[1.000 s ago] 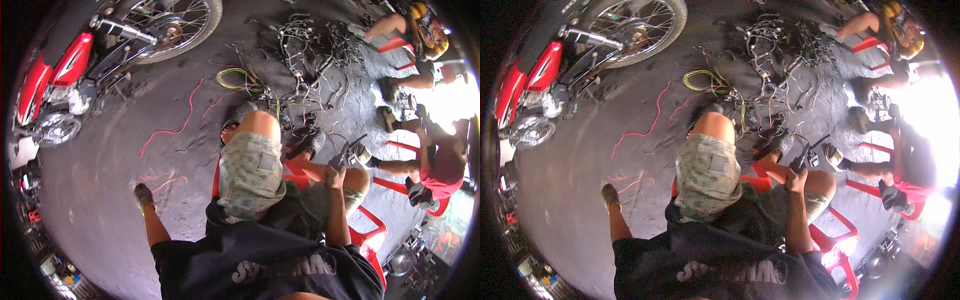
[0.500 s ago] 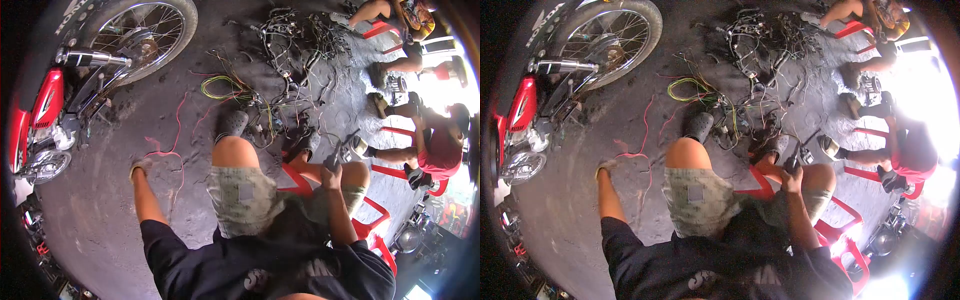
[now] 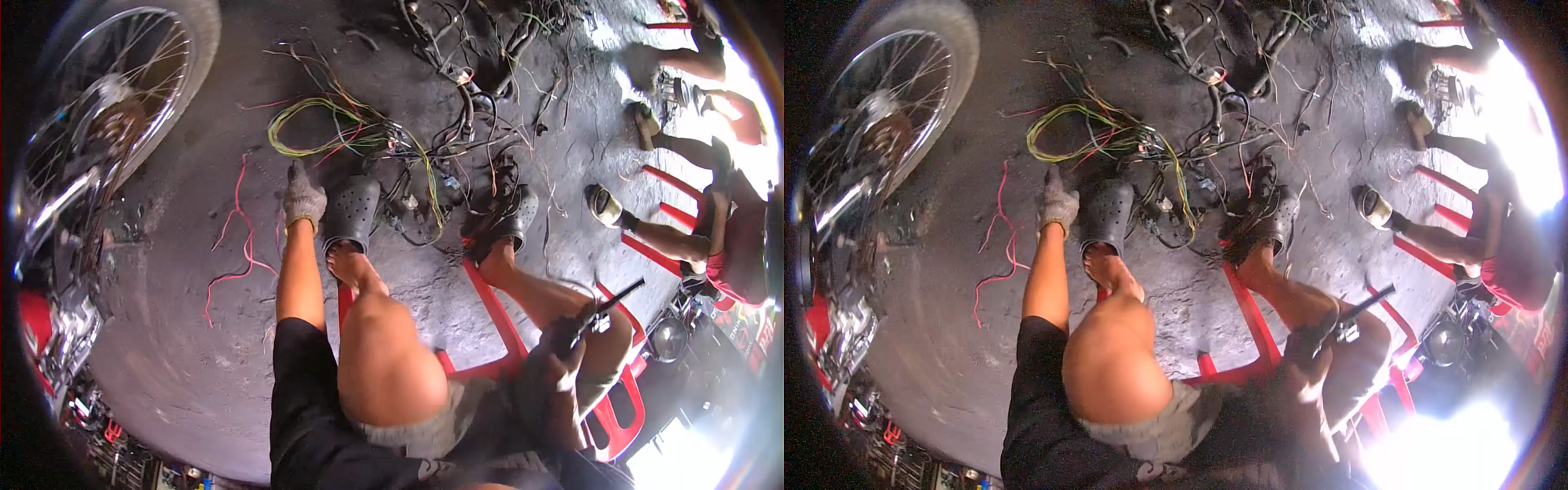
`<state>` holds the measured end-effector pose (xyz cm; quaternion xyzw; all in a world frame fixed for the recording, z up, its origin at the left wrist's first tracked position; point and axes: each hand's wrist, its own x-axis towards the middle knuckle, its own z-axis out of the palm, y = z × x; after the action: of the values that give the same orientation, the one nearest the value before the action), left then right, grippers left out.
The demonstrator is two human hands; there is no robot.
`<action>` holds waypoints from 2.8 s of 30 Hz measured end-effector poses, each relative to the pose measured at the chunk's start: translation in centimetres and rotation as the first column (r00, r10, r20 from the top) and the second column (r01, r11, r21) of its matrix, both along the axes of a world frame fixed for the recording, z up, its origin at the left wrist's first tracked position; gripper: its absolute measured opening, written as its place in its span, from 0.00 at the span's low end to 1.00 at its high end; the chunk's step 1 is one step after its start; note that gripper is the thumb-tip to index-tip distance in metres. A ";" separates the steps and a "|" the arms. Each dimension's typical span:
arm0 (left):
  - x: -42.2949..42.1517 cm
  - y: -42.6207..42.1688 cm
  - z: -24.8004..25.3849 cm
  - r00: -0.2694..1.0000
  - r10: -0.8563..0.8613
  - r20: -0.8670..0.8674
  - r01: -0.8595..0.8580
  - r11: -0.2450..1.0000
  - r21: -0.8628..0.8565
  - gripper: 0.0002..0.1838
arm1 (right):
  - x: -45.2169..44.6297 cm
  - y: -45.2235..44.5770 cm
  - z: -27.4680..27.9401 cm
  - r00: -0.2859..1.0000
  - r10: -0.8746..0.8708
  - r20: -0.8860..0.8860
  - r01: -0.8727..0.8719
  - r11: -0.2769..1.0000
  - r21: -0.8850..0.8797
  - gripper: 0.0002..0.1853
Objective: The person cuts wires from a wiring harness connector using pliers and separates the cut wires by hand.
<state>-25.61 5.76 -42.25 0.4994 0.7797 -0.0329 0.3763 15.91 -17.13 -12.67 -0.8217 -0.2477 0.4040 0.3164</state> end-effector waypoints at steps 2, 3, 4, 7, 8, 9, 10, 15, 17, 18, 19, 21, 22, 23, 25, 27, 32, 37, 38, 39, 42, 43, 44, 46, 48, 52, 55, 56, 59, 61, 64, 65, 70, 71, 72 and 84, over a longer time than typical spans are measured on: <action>0.3 -0.6 -4.1 0.997 -0.075 -0.019 0.078 0.976 0.201 0.35 | -1.7 1.7 0.5 0.986 -0.099 -0.134 0.105 0.994 0.037 0.26; 1.0 -0.1 -3.5 0.982 -0.102 -0.160 0.114 0.991 0.067 0.32 | -2.6 3.0 0.4 0.974 -0.131 -0.186 0.143 0.989 0.048 0.26; 1.7 0.8 -2.2 0.943 -0.147 -0.299 0.134 0.989 -0.064 0.29 | -3.0 4.1 0.4 0.962 -0.156 -0.225 0.172 0.984 0.049 0.26; 1.3 0.1 -4.4 0.944 -0.197 -0.264 0.149 0.970 -0.194 0.18 | -4.2 5.8 0.6 0.938 -0.203 -0.281 0.225 0.973 0.051 0.26; 0.5 -0.9 -5.6 0.958 -0.175 -0.226 0.136 0.975 -0.177 0.15 | -4.4 6.5 0.6 0.936 -0.201 -0.289 0.224 0.973 0.049 0.26; 0.2 -1.3 -4.9 0.972 -0.110 -0.206 0.087 0.989 -0.118 0.16 | -4.5 7.0 0.8 0.935 -0.194 -0.297 0.220 0.974 0.053 0.26; -0.2 -1.8 -3.8 0.972 -0.105 -0.209 0.082 0.990 -0.115 0.16 | -4.5 7.3 1.0 0.934 -0.187 -0.303 0.214 0.975 0.057 0.26; -4.2 -2.7 5.4 0.989 0.012 -0.145 0.027 0.963 0.270 0.18 | -3.4 7.3 4.7 0.943 -0.126 -0.308 0.166 0.981 0.105 0.26; -6.1 -2.9 11.4 0.976 0.053 -0.211 0.028 0.931 0.365 0.19 | -3.1 7.3 5.4 0.941 -0.078 -0.329 0.130 0.982 0.140 0.26; -7.4 -3.3 13.6 0.969 0.092 -0.230 0.004 0.923 0.384 0.19 | -2.9 7.4 5.4 0.936 -0.038 -0.350 0.099 0.982 0.158 0.26; -8.9 -3.9 15.4 0.940 0.059 -0.337 0.072 0.929 0.364 0.19 | -2.6 7.3 5.4 0.928 0.000 -0.373 0.071 0.982 0.176 0.25; -11.0 -5.5 19.5 0.878 -0.015 -0.479 0.170 0.944 0.282 0.18 | -2.1 7.0 5.3 0.908 0.071 -0.412 0.021 0.976 0.214 0.25; -11.8 -6.6 20.9 0.868 0.015 -0.496 0.152 0.943 0.295 0.18 | -1.9 6.6 5.3 0.878 0.080 -0.472 0.025 0.977 0.212 0.24; -12.7 -7.9 22.2 0.845 -0.031 -0.533 0.176 0.959 0.223 0.17 | -1.8 6.0 5.3 0.844 0.086 -0.529 0.030 0.978 0.206 0.23; -14.3 -11.3 23.9 0.822 -0.058 -0.567 0.178 0.971 0.159 0.16 | -1.3 4.6 5.1 0.840 0.098 -0.534 0.008 0.981 0.194 0.23; -17.4 -16.3 22.8 0.738 -0.166 -0.654 0.275 0.959 0.068 0.15 | -0.4 2.5 4.4 0.857 0.148 -0.494 -0.042 0.975 0.219 0.22; -20.5 -27.8 19.2 0.710 -0.184 -0.680 0.026 0.971 -0.237 0.26 | -1.2 1.0 4.7 0.949 0.238 -0.206 -0.196 0.959 0.206 0.18; -22.4 -26.0 19.7 0.917 0.398 -0.013 -0.398 0.917 0.000 0.31 | -0.8 0.4 7.3 0.891 0.231 -0.392 -0.139 0.959 0.248 0.22; -23.5 -24.0 18.3 0.604 0.661 0.445 -0.678 0.720 -0.148 0.29 | -0.4 -0.1 6.3 0.862 0.268 -0.431 -0.119 0.932 0.341 0.22; -15.7 -22.2 25.2 0.818 0.435 0.376 -0.530 0.823 0.202 0.26 | -0.2 -0.1 8.0 0.874 0.335 -0.353 -0.223 0.921 0.320 0.22; 1.9 -18.0 37.5 0.892 -0.049 0.449 -0.321 0.632 0.705 0.17 | 1.7 -1.8 7.5 0.825 0.493 -0.275 -0.407 0.857 0.315 0.22; 6.9 -18.0 41.4 0.938 -0.233 0.258 -0.071 0.596 0.800 0.18 | 1.4 -2.4 8.7 0.791 0.505 -0.344 -0.392 0.851 0.348 0.21; 9.9 -17.5 41.8 0.839 -0.374 0.395 -0.073 0.642 0.763 0.19 | 1.1 -2.9 9.6 0.749 0.521 -0.410 -0.377 0.843 0.383 0.21; 19.2 -18.5 45.3 0.618 -0.499 0.608 -0.172 0.668 0.724 0.20 | 1.2 -4.2 9.7 0.744 0.498 -0.446 -0.373 0.863 0.342 0.20; 22.7 -17.4 43.2 0.600 -0.693 0.399 0.245 0.635 0.733 0.19 | 1.9 -5.1 8.6 0.718 0.555 -0.420 -0.470 0.832 0.295 0.27; 26.7 -17.5 40.8 0.417 -0.553 0.721 0.318 0.832 0.454 0.16 | 4.1 -6.9 3.9 0.737 0.586 -0.337 -0.483 0.805 0.344 0.30; 26.9 -17.1 38.7 0.444 -0.255 0.859 0.035 0.963 0.267 0.09 | 3.8 -7.3 2.3 0.759 0.552 -0.345 -0.403 0.815 0.417 0.37; 26.8 -16.8 38.6 0.454 -0.251 0.855 0.039 0.964 0.262 0.09 | 3.7 -6.5 6.0 0.667 0.577 -0.472 -0.450 0.816 0.362 0.38; 25.5 -15.7 38.3 0.412 0.060 0.909 -0.171 0.985 0.013 0.09 | 2.7 -5.8 7.1 0.580 0.611 -0.539 -0.466 0.791 0.396 0.39; 24.7 -15.7 37.9 0.283 0.146 0.948 -0.230 0.970 -0.081 0.09 | 1.4 -5.2 5.9 0.689 0.665 -0.287 -0.426 0.692 0.582 0.40; 22.6 -15.7 37.1 0.142 0.250 0.958 -0.213 0.953 -0.217 0.13 | 0.3 -4.1 6.0 0.752 0.346 -0.562 -0.042 0.875 0.482 0.39; 22.1 -15.8 36.5 0.098 0.245 0.964 -0.209 0.953 -0.221 0.12 | 0.1 -2.6 6.5 0.831 0.287 -0.477 -0.010 0.864 0.503 0.37; 19.6 -16.6 35.7 0.200 0.026 0.979 -0.112 0.994 -0.004 0.12 | 1.0 2.1 8.7 0.928 0.311 -0.206 -0.159 0.829 0.536 0.29; 21.0 -17.1 38.5 0.576 -0.415 0.704 0.059 0.880 0.471 0.12 | 1.5 2.9 9.0 0.882 0.394 -0.259 -0.246 0.853 0.460 0.31; 20.6 -16.9 37.8 0.575 -0.417 0.704 0.061 0.880 0.472 0.12 | 1.3 3.3 8.7 0.883 0.392 -0.258 -0.245 0.853 0.461 0.31; 23.8 -17.6 36.5 0.699 -0.480 0.530 0.360 0.877 0.318 0.08 | 2.9 1.4 5.8 0.785 0.188 -0.591 0.027 0.942 0.335 0.14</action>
<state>-1.78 -11.84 -5.76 0.6826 0.4858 0.1143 0.5339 18.85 -15.76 -6.87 -0.5699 -0.2298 0.6159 0.4931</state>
